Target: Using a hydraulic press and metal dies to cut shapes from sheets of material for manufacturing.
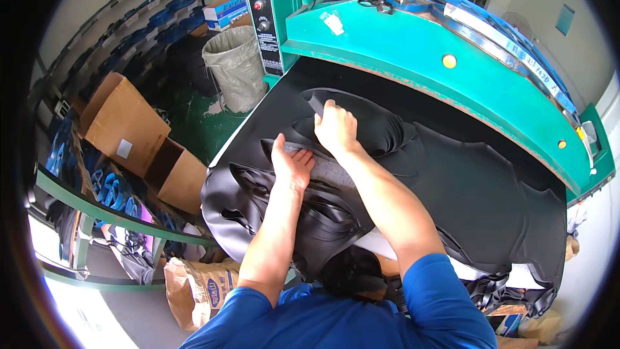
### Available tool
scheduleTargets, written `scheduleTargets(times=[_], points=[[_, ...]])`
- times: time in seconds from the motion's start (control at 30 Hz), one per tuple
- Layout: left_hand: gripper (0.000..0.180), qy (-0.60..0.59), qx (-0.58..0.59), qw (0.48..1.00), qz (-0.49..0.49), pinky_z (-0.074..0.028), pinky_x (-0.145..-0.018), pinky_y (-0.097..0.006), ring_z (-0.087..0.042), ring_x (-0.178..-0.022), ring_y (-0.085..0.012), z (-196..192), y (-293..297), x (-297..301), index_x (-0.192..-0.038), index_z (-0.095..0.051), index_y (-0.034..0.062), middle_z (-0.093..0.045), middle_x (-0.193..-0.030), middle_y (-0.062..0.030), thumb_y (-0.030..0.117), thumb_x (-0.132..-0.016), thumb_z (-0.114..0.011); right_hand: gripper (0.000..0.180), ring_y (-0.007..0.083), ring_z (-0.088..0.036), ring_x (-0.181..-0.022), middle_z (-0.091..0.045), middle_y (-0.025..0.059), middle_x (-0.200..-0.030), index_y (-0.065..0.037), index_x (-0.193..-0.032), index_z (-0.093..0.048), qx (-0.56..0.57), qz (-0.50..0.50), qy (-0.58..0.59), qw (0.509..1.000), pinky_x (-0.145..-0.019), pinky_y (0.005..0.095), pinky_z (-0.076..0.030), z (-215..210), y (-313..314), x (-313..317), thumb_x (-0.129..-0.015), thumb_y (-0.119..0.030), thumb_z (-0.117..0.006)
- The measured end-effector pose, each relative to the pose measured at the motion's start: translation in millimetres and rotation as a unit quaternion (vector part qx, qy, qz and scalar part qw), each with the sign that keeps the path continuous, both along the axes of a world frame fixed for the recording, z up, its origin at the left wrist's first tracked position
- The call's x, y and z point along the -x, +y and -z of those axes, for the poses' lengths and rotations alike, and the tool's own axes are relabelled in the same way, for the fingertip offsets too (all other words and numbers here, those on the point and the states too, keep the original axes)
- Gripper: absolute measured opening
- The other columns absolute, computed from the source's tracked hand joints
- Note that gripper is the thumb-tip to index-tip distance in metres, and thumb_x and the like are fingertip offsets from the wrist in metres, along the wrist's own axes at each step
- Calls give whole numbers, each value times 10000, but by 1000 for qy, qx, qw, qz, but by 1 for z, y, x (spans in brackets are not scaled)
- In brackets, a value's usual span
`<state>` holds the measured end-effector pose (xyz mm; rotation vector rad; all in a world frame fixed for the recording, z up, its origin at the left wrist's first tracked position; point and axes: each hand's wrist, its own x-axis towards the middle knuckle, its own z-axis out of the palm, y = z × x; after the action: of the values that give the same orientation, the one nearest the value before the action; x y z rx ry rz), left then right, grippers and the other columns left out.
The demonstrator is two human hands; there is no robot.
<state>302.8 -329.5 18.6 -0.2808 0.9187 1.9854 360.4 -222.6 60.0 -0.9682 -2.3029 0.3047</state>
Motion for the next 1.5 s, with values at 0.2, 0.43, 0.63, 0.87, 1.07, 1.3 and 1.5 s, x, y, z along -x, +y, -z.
scheduleTargets(times=[0.2,0.43,0.63,0.87,1.07,1.3,1.5], points=[[1101,-29,5,999,24,-134,-1197,-476,-281,-1420,-387,10,15,17,-1476,-175,-146,-277,-1514,-292,649,-830,-580,298,416,-694,-804,-693,234,-795,1,-900,-591,27,50,-29,998,-737,493,-563,-3,2,6,-820,-256,-719],[1044,-41,10,995,86,-153,-1185,-491,-348,-1363,-349,4,23,33,-1470,-257,-105,-361,-1471,-225,660,-831,-567,336,405,-682,-914,-706,223,-905,-19,-994,-658,84,90,-19,992,-816,474,-542,-5,11,8,-817,-296,-729],[917,-55,34,994,88,-149,-1175,-492,-365,-1340,-323,-3,28,35,-1444,-331,-47,-415,-1414,-194,631,-865,-543,342,422,-681,-911,-699,249,-907,7,-972,-640,90,101,-4,991,-834,488,-544,-9,10,10,-818,-286,-727],[719,-139,-39,988,58,-247,-1118,-409,-459,-1248,-247,16,33,35,-1296,-504,23,-547,-1293,-116,610,-883,-547,373,405,-682,-941,-705,235,-941,-2,-1028,-644,100,142,5,985,-845,477,-541,-19,2,20,-835,-314,-716],[547,-180,-125,975,45,-384,-997,-361,-571,-1087,-190,21,29,34,-1079,-606,83,-634,-1102,-58,595,-893,-550,647,354,-668,-1051,-705,208,-1061,-15,-1275,-570,204,66,-136,967,-938,442,-509,-45,-16,27,-761,-358,-763],[608,-178,-128,975,37,-409,-978,-351,-588,-1045,-198,26,32,32,-1165,-578,92,-620,-1097,-50,634,-892,-538,878,381,-555,-1227,-542,238,-1346,-37,-1440,-398,111,58,-268,955,-1023,425,-465,-39,-18,38,-702,-250,-825],[599,-166,-124,978,35,-385,-1005,-367,-569,-1078,-196,26,31,30,-1205,-576,128,-615,-1149,-38,635,-887,-554,869,391,-582,-1171,-568,219,-1285,-72,-1428,-410,69,76,-309,946,-987,441,-488,-29,-11,45,-694,-254,-838]])
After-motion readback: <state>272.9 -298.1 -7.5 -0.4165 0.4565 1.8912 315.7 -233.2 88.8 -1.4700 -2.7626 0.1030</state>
